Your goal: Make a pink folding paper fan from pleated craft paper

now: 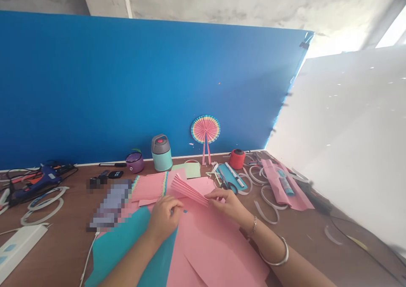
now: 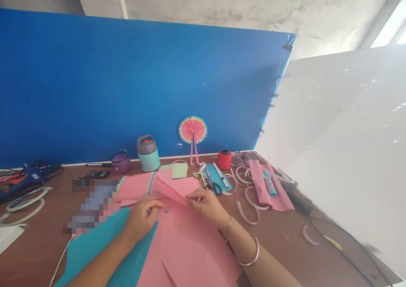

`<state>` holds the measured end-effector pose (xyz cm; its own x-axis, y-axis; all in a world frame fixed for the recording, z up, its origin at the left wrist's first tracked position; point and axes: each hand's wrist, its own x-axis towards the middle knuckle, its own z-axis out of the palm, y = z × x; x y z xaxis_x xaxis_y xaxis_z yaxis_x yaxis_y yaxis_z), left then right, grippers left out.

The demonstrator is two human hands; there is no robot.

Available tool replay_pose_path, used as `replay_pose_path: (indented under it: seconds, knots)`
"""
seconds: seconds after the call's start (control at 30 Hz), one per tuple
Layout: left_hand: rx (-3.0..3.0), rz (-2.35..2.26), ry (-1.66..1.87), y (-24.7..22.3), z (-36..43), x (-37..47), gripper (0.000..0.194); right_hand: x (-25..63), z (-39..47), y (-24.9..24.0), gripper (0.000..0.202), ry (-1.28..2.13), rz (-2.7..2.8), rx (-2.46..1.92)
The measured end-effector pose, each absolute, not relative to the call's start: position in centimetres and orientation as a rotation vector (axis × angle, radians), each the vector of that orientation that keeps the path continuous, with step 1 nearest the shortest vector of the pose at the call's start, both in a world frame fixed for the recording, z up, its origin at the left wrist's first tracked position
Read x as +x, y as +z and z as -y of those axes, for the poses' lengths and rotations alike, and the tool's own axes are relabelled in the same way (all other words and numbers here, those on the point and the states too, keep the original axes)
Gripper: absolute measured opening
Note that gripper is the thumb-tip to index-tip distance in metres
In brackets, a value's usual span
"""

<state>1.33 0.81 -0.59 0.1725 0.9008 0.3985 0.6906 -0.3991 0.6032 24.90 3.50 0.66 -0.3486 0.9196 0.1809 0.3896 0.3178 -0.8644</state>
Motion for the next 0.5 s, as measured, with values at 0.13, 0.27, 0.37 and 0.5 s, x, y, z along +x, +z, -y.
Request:
replay_pose_path:
  seconds: [0.13,0.27,0.37,0.5]
  knots:
    - [1.954,-1.464,1.058,-0.7,-0.5,2.5,0.028,24.1,-2.7,0.5,0.020,1.044,1.909,-1.094]
    - [1.772,-1.411,1.136,-0.4,-0.3,3.4,0.028,23.1,-2.0,0.2,0.022,0.718,2.173,-0.936]
    - [1.762,-1.483,1.185,-0.5,-0.2,3.6,0.025,22.6,-1.7,-0.1,0.024,0.424,2.347,-0.883]
    - [1.871,-1.551,1.282,-0.8,-0.1,3.3,0.023,22.4,-1.4,-0.3,0.023,0.148,2.440,-0.886]
